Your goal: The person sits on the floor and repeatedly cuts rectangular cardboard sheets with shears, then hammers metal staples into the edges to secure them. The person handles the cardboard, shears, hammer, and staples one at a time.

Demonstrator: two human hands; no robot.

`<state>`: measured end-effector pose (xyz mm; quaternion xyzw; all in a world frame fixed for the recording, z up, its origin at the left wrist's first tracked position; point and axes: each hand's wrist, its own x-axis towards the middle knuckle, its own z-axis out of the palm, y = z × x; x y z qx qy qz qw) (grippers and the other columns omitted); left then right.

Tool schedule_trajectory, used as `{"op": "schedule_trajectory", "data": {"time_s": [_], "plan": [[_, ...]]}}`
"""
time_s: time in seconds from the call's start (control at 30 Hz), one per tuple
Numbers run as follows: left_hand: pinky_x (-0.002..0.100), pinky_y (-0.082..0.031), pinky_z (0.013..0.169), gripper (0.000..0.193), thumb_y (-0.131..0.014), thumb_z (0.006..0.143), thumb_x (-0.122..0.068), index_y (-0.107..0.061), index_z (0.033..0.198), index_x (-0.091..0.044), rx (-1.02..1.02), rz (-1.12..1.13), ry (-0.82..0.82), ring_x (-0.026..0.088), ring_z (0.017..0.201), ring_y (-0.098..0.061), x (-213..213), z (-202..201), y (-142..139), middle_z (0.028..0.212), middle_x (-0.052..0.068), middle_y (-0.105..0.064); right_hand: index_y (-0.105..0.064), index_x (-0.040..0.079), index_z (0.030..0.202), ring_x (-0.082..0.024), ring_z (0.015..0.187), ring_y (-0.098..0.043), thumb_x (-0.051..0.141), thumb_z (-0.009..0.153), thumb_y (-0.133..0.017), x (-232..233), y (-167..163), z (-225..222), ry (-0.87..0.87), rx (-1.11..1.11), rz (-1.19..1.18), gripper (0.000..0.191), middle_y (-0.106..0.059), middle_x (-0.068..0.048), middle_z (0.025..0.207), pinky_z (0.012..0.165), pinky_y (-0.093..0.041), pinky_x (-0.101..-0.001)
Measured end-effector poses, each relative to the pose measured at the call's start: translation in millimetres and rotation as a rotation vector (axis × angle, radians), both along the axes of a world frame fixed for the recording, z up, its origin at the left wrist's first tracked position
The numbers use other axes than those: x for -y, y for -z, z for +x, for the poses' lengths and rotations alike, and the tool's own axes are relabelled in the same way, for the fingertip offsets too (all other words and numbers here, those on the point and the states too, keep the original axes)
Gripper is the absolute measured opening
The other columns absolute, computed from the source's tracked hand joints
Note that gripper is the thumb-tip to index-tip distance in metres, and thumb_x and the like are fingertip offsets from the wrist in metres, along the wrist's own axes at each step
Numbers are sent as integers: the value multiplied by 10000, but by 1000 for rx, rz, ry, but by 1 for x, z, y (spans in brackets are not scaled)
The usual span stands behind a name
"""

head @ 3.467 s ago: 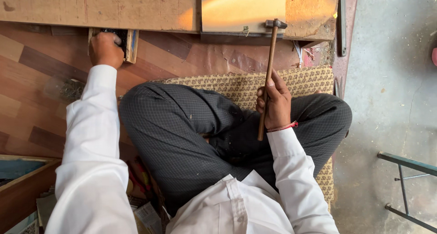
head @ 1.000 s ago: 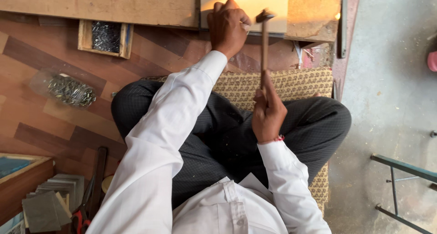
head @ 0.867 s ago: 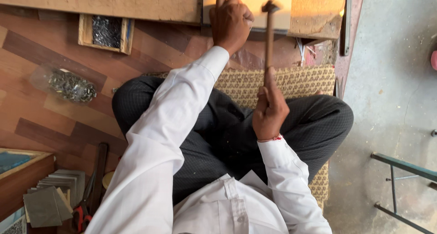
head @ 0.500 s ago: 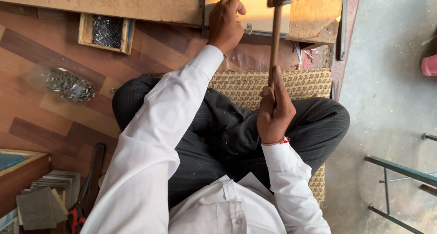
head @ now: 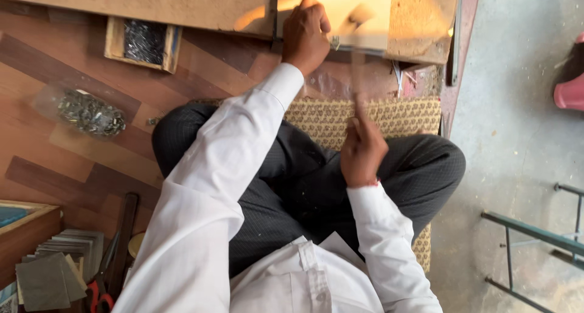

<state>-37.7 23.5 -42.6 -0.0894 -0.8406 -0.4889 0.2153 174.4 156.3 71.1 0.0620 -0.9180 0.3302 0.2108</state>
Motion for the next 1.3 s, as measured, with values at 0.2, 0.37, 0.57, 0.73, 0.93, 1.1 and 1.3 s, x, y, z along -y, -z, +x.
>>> {"op": "schedule_trajectory", "data": {"time_s": [0.2, 0.37, 0.57, 0.73, 0.93, 1.1, 1.3], "plan": [[464, -450, 721, 246, -660, 670, 129, -522, 710, -71, 6, -2, -17, 337, 860, -599, 0, 2, -3, 834, 114, -575, -551, 41, 1472, -31, 660, -454, -85, 1024, -529, 2, -4, 2, 122, 85, -424, 466, -630, -30, 837, 606, -415, -218], [438, -462, 702, 250, -590, 595, 138, -499, 651, -89, -26, -27, -12, 287, 812, -610, 0, 0, -2, 812, 78, -587, -584, 41, 1474, -54, 763, -578, -69, 1021, -587, -1, 0, 1, 66, 218, -293, 466, -714, -11, 1057, 664, -502, -230], [441, -463, 718, 263, -634, 661, 161, -508, 734, -58, -81, 45, 22, 317, 834, -601, -2, 0, 6, 839, 101, -578, -522, 59, 1559, -48, 749, -544, -53, 1072, -504, -5, 2, 7, 26, 15, -358, 499, -637, 4, 891, 685, -479, -216], [421, -478, 687, 284, -613, 625, 160, -490, 686, -89, -13, -11, 1, 299, 802, -605, -2, 0, 6, 819, 97, -579, -567, 30, 1507, -66, 781, -603, -60, 1022, -562, -9, 12, 2, 46, 248, -347, 494, -719, -37, 965, 712, -527, -234], [467, -461, 671, 257, -586, 634, 175, -480, 701, -49, -20, -8, 10, 346, 797, -604, 2, 1, 2, 811, 132, -574, -525, 26, 1531, -91, 867, -609, -102, 1050, -570, -7, 10, 3, 37, 0, -192, 500, -669, -103, 1033, 747, -527, -239], [480, -483, 670, 239, -602, 627, 150, -495, 677, -58, -28, 25, 10, 374, 808, -619, 4, -1, -2, 832, 137, -612, -515, 23, 1543, -80, 868, -594, -158, 923, -457, 1, 2, 1, -39, 102, -480, 649, -718, -164, 1324, 804, -533, -251], [476, -497, 677, 231, -589, 628, 151, -499, 647, -61, 30, 4, 7, 370, 807, -633, 3, -2, -1, 834, 145, -628, -572, -4, 1464, -116, 1054, -646, -128, 960, -597, 0, 11, -2, -51, 149, -153, 520, -715, -209, 1248, 816, -534, -268]]}}
